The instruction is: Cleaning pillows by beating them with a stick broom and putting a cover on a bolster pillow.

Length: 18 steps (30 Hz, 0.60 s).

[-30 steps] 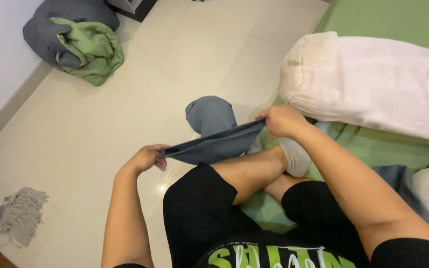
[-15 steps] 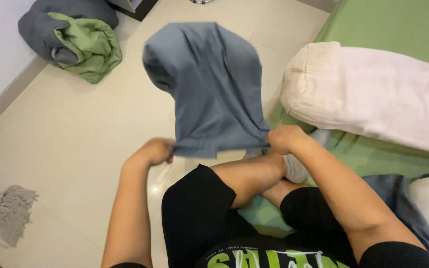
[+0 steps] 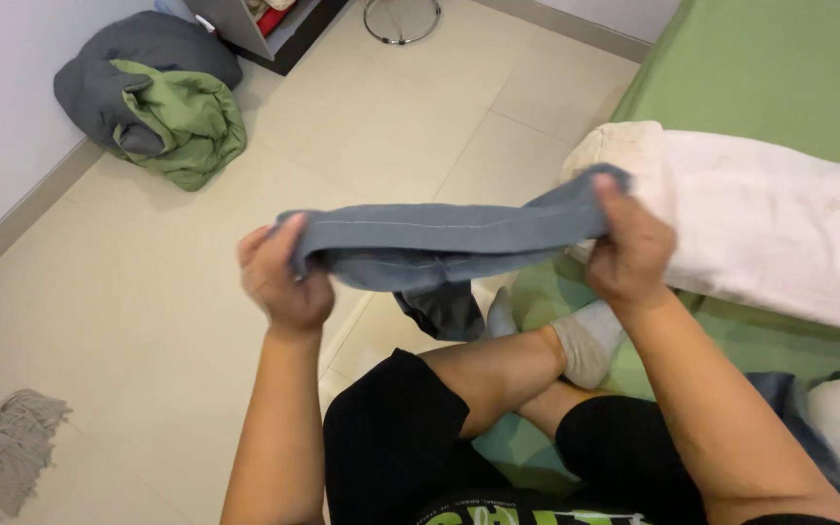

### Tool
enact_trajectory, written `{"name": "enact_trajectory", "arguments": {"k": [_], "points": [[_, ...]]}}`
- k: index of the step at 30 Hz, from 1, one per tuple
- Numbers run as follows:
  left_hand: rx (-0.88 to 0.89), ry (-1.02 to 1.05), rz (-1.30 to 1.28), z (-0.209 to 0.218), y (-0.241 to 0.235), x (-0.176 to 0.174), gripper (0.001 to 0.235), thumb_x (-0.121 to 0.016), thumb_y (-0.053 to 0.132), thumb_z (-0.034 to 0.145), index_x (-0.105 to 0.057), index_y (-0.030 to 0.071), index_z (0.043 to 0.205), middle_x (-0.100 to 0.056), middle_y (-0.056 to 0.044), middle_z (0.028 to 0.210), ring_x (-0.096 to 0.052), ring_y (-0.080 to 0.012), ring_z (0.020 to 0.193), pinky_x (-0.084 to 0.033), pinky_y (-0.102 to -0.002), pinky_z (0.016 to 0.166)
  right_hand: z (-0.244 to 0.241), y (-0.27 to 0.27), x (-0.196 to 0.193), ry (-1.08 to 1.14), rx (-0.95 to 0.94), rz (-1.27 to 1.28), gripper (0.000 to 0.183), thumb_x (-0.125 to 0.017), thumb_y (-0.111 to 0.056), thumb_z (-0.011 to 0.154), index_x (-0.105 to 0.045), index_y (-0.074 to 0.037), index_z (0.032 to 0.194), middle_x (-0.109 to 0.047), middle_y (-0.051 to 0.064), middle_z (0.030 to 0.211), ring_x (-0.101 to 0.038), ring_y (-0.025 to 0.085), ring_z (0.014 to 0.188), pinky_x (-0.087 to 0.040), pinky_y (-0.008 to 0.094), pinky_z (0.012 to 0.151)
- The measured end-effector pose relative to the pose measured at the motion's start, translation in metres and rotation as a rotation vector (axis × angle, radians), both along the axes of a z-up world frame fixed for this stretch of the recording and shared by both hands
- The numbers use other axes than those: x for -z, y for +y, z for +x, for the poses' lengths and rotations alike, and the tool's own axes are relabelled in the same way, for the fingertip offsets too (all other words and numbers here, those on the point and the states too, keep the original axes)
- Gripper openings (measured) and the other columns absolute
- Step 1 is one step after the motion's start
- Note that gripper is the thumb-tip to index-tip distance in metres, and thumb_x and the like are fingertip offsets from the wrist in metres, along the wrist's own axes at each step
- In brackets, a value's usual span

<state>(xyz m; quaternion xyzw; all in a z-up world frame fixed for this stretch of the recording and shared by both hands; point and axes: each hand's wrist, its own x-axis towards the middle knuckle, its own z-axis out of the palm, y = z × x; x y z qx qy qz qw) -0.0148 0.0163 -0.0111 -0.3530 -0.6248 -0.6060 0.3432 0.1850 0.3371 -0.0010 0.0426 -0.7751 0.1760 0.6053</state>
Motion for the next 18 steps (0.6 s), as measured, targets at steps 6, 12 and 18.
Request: {"name": "enact_trajectory", "arguments": {"k": [6, 12, 18], "points": [[0.195, -0.799, -1.549, -0.026, -0.010, 0.149, 0.029, -0.051, 0.016, 0.088, -0.075, 0.013, 0.103, -0.073, -0.011, 0.091, -0.067, -0.0266, 0.089, -0.054, -0.042, 0.087, 0.011, 0.045, 0.128, -1.650, 0.247, 0.111, 0.041, -0.058, -0.013, 0.086, -0.076, -0.028, 0.120, -0.075, 0.015, 0.099, -0.072, 0.035, 0.093, -0.056, 0.049, 0.083], [0.707, -1.382, -0.161, -0.018, -0.002, 0.165, 0.021, -0.042, 0.006, 0.092, -0.062, 0.004, 0.090, -0.065, -0.008, 0.089, -0.066, -0.0217, 0.089, -0.059, -0.038, 0.086, 0.059, 0.046, 0.085, -1.168, 0.154, -0.689, 0.032, -0.052, -0.009, 0.091, -0.073, -0.016, 0.114, -0.077, 0.013, 0.085, -0.076, 0.031, 0.079, -0.059, 0.041, 0.075], [1.007, -1.336, 0.110, -0.012, 0.079, 0.146, 0.016, -0.046, 0.003, 0.095, -0.062, -0.002, 0.095, -0.065, -0.012, 0.096, -0.064, -0.0236, 0.092, -0.054, -0.038, 0.088, 0.174, 0.089, 0.048, -0.712, 0.719, -0.062, 0.039, -0.068, -0.015, 0.089, -0.064, -0.011, 0.128, -0.056, 0.019, 0.144, -0.050, 0.040, 0.135, -0.035, 0.061, 0.111]]}}
